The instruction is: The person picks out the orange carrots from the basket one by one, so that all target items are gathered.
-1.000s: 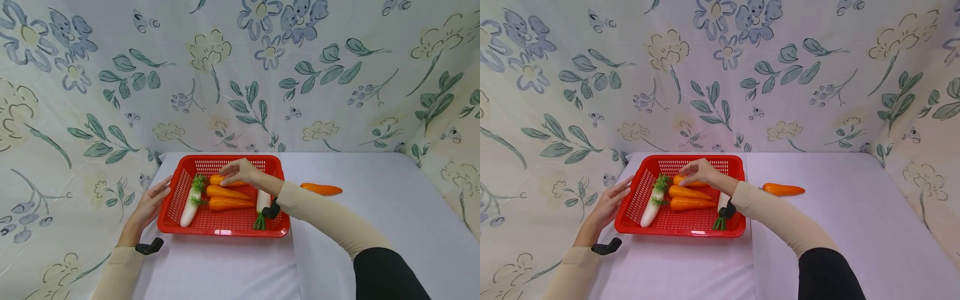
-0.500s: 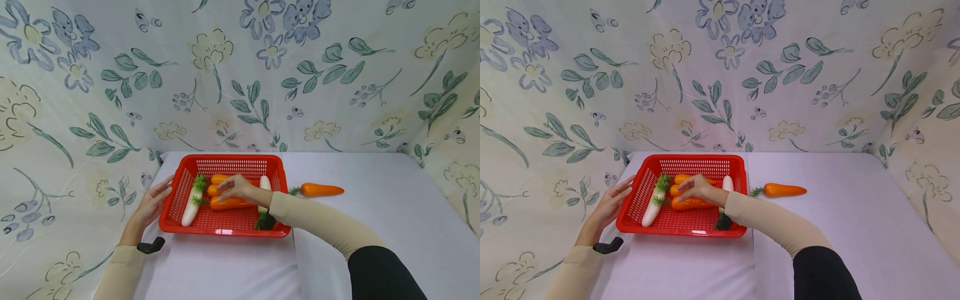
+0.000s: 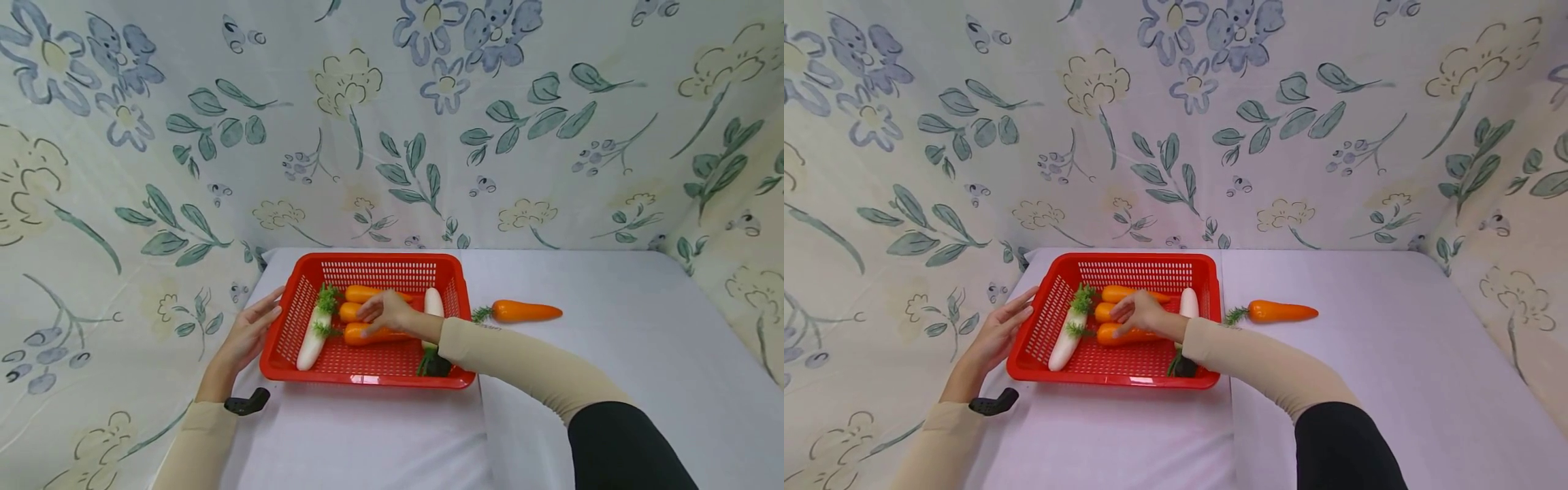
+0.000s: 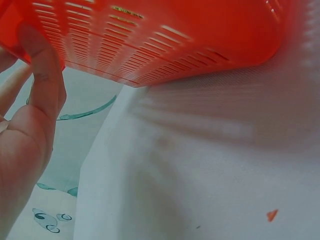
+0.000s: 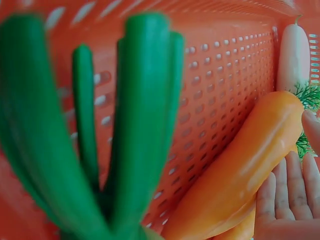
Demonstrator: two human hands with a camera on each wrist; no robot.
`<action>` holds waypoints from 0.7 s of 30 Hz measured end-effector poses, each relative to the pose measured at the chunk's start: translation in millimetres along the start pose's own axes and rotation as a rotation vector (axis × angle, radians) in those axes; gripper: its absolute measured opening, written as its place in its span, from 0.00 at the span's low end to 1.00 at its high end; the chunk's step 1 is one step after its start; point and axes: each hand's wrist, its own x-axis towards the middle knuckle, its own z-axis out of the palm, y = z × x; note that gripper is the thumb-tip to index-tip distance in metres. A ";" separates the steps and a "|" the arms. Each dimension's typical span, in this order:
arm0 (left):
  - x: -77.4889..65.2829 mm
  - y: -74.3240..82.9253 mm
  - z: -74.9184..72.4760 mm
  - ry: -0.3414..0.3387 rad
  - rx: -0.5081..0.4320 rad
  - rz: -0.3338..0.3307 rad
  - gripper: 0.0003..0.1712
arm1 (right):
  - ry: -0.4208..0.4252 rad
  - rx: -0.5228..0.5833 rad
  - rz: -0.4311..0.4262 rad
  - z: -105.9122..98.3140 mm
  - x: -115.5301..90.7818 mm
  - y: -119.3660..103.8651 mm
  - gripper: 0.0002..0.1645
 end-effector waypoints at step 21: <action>-1.3 -0.4 1.5 -0.006 -0.015 0.014 0.31 | -0.047 -0.100 0.063 2.0 1.1 5.5 0.23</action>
